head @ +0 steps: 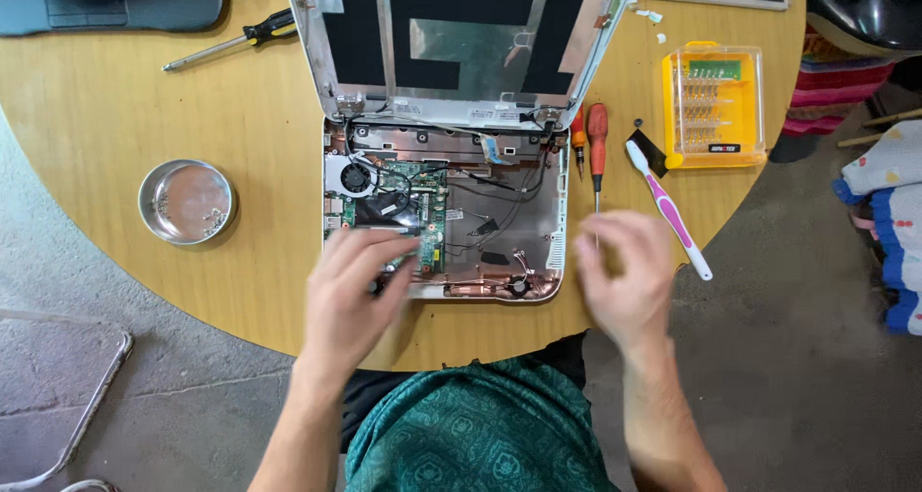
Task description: The person disassembles a laptop by removing screws from the bottom case and placing them in a small metal dish. They then use a screwdriver to loosen additional screws on the motherboard and carefully disconnect several internal cables and connectors from the motherboard and chassis.
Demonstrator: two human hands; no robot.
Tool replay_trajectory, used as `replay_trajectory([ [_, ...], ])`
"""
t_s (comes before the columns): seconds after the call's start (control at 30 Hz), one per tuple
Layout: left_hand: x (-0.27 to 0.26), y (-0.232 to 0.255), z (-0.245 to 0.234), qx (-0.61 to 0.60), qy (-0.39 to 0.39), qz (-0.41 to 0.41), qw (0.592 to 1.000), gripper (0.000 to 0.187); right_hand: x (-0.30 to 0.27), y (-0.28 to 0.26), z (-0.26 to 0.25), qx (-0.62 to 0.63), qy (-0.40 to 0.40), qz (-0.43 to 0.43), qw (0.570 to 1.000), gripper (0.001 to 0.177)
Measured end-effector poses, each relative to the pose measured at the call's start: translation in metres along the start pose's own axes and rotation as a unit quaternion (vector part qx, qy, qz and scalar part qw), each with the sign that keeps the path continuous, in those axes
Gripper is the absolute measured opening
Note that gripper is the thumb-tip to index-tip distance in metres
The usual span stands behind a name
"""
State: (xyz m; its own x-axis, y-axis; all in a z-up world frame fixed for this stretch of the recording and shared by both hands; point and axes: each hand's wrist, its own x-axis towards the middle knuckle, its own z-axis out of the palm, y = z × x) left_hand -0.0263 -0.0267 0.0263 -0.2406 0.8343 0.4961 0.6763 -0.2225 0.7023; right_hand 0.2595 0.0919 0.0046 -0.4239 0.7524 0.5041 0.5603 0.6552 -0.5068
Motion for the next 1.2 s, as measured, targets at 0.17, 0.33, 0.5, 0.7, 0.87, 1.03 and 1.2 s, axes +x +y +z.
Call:
replay_trajectory([
  [0.17, -0.020, -0.015, -0.025, 0.049, 0.060, -0.046, 0.996, 0.022, 0.025, 0.033, -0.003, -0.053, -0.046, 0.148, 0.986, 0.023],
  [0.33, -0.037, -0.013, -0.031, 0.071, 0.093, -0.092, 0.989, 0.020, 0.057, 0.034, -0.005, -0.080, -0.196, 0.254, 0.944, 0.025],
  [0.5, -0.047, -0.004, -0.040, 0.016, 0.070, -0.157, 0.985, 0.018, 0.045, 0.032, -0.030, 0.194, -0.187, 0.370, 0.889, 0.012],
  [0.7, -0.048, -0.015, -0.040, 0.046, 0.008, -0.094, 0.994, 0.024, 0.045, -0.083, -0.028, 0.490, -0.088, 0.077, 0.864, 0.011],
  [0.87, -0.052, -0.020, -0.035, 0.071, -0.015, -0.057, 0.996, 0.037, 0.051, -0.123, 0.034, 0.420, -0.159, -0.045, 0.892, 0.009],
  [1.03, -0.058, -0.023, -0.033, 0.060, 0.034, -0.068, 0.995, 0.028, 0.051, -0.129, 0.053, 0.355, -0.175, -0.132, 0.909, 0.008],
  [1.2, -0.058, -0.028, -0.032, 0.049, 0.034, -0.058, 0.997, 0.023, 0.050, -0.127, 0.056, 0.279, -0.162, -0.138, 0.936, 0.007],
])
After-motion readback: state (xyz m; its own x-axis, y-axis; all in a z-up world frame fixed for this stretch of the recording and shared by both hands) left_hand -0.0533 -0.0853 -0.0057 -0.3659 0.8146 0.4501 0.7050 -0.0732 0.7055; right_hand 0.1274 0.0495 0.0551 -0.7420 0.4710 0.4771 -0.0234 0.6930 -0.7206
